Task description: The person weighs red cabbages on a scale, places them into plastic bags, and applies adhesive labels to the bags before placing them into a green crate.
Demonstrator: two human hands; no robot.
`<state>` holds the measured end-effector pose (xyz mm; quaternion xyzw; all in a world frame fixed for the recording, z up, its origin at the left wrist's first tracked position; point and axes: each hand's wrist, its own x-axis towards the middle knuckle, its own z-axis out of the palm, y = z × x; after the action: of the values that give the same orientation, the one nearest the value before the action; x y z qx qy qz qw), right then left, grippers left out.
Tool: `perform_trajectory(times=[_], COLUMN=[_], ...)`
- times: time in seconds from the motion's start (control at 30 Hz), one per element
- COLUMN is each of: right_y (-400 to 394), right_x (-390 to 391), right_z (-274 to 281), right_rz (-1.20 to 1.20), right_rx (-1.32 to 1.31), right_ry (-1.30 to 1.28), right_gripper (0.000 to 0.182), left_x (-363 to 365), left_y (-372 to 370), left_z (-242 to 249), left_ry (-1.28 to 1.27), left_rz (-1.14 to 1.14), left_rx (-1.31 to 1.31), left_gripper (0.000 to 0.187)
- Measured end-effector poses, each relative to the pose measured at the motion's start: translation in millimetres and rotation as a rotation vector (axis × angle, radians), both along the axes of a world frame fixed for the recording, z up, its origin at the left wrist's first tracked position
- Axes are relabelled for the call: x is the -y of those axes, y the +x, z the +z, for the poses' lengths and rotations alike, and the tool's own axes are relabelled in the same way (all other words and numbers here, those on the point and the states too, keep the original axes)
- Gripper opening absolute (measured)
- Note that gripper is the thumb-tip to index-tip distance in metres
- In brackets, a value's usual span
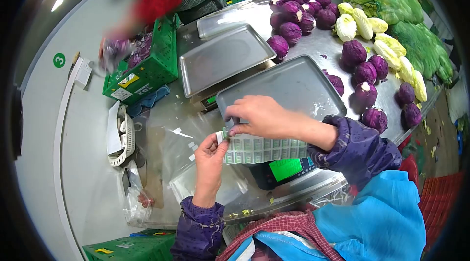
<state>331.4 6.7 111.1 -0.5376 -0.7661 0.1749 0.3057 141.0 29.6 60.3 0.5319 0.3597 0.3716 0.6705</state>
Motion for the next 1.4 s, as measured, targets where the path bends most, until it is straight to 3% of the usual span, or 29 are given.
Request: perform_trajectory(times=[0.07,0.13,0.2,0.33,0.43,0.47,0.53,0.6,0.67,0.73,0.8,0.83,0.93,0.97,1.03,1.13,1.33,1.4], right_y=[-10.3,-14.9,-18.3,-21.0,-25.2,-31.8,-47.3,-59.5,-79.3,-95.0,-107.8,-115.8,-140.8,-148.8,-161.2,-177.9,-193.0,-181.3], right_x=[-4.3,-3.0,-1.0,2.4,13.9,19.6,34.9,44.2,57.5,62.0,61.9,61.6,49.2,41.5,21.9,-8.9,-37.8,-35.5], right_z=[-0.5,-4.0,-6.5,-20.8,-18.3,-12.5,0.1,-3.9,-16.7,-39.2,-74.1,-94.6,-119.4,-128.2,-156.3,-182.8,-179.9,-175.9], right_rz=[-0.018,-0.020,-0.083,-0.082,-0.072,-0.061,-0.094,-0.041,-0.148,-0.239,-0.260,-0.262,-0.276,-0.277,-0.279,-0.362,-0.310,-0.320], right_rx=[0.176,0.153,0.305,0.398,0.482,0.478,0.177,0.016,-0.526,-0.818,-0.828,-0.785,-0.663,-0.562,-0.458,-0.419,0.236,0.224], right_ry=[0.010,0.082,0.232,0.517,0.578,0.577,0.559,0.474,-0.073,-0.436,-0.578,-0.551,-0.600,-0.531,-0.460,-0.515,-0.578,-0.564], right_gripper=[0.023,0.019,0.018,0.018,0.018,0.018,0.019,0.016,0.014,0.012,0.013,0.014,0.022,0.023,0.024,0.025,0.033,0.039], left_x=[4.0,5.8,2.9,-0.8,-5.8,-11.1,-18.8,-21.2,-16.5,-9.5,-8.7,-1.4,24.7,33.6,43.3,44.2,38.6,39.3], left_y=[1.5,1.9,1.0,12.0,19.8,22.2,24.2,24.9,13.8,-14.9,-74.0,-105.5,-193.4,-205.6,-221.6,-224.6,-233.6,-231.2], left_z=[3.3,4.9,-2.3,-14.9,-27.8,-35.2,-40.1,-35.9,-36.1,-41.5,-75.9,-89.0,-112.6,-113.8,-114.8,-127.9,-144.3,-141.6], left_ry=[0.029,0.022,0.096,-0.102,-0.371,-0.373,-0.439,-0.406,-0.376,-0.153,0.051,0.107,0.230,0.228,0.541,0.658,0.632,0.653], left_rz=[0.022,0.049,0.083,0.159,0.190,0.201,0.101,0.027,-0.049,0.181,0.215,0.300,0.159,0.154,0.080,0.103,0.064,0.068], left_rx=[0.008,0.061,-0.050,0.089,0.226,0.228,0.324,0.381,0.436,0.198,-0.128,-0.234,-0.788,-0.787,-0.967,-0.978,-0.976,-0.981], left_gripper=[0.019,0.017,0.016,0.018,0.020,0.020,0.025,0.028,0.033,0.039,0.044,0.039,0.037,0.037,0.041,0.037,0.028,0.026])
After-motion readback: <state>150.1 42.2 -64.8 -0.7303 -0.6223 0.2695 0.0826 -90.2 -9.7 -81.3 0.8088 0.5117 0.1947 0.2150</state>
